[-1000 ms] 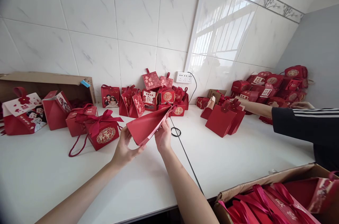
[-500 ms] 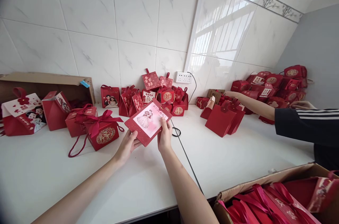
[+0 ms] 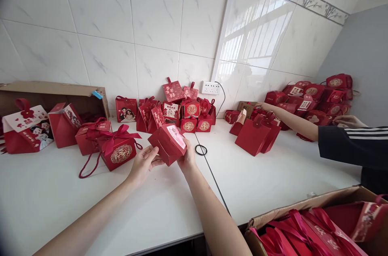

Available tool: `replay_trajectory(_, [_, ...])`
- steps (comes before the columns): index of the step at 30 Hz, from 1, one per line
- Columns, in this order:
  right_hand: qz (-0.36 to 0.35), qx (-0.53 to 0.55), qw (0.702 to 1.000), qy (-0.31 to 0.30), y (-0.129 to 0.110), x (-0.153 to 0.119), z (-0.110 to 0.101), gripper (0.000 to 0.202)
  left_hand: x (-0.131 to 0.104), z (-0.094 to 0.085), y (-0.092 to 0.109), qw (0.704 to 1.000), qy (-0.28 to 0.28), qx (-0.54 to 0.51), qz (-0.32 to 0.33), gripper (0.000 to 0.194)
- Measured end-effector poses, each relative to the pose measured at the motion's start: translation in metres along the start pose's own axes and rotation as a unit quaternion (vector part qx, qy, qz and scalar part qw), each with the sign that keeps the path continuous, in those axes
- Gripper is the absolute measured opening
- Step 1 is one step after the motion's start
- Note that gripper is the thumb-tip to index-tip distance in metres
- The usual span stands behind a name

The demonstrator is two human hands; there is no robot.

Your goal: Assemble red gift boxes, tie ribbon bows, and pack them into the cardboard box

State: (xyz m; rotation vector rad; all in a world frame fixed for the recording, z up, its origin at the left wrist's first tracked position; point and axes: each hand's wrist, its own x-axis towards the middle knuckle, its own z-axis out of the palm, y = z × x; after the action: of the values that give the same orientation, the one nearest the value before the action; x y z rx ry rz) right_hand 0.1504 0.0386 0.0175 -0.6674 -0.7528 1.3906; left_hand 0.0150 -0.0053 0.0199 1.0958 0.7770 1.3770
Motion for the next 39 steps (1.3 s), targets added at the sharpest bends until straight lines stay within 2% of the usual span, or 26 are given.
replay_trajectory(3, [0.052,0.008,0.998,-0.019,0.002,0.001,-0.001,0.029,0.000,0.001,0.001,1.000,0.016,0.000,-0.005,0.037])
replay_trajectory(7, [0.087,0.004,0.995,0.041,-0.003,-0.001,0.000,0.019,-0.001,0.002,0.004,0.999,0.043,-0.019,-0.022,0.039])
replay_trajectory(10, [0.107,-0.005,0.992,0.060,-0.006,-0.004,0.003,0.009,-0.001,0.002,0.006,0.996,0.067,-0.024,-0.048,0.040])
replay_trajectory(15, [0.124,-0.018,0.989,0.082,-0.007,-0.006,0.006,0.009,0.001,-0.001,0.008,0.993,0.098,-0.049,-0.052,0.040])
replay_trajectory(23, [0.139,-0.007,0.988,0.063,0.002,-0.005,0.008,0.011,-0.003,0.006,0.009,0.999,0.026,0.009,-0.028,0.056])
replay_trajectory(27, [0.110,0.014,0.991,0.070,0.006,-0.003,0.011,0.014,-0.002,0.006,0.010,0.998,0.054,0.029,-0.031,0.055])
replay_trajectory(30, [0.094,0.018,0.992,0.080,0.008,0.001,0.012,0.014,0.003,0.004,0.009,0.997,0.055,0.047,-0.017,0.059])
replay_trajectory(35, [0.085,0.016,0.992,0.088,0.009,0.006,0.010,0.021,0.005,0.001,0.006,0.997,0.021,0.072,0.003,0.057])
replay_trajectory(39, [0.081,0.018,0.994,0.074,0.010,0.003,0.010,0.022,0.000,0.002,0.007,0.999,0.007,0.044,-0.014,0.051])
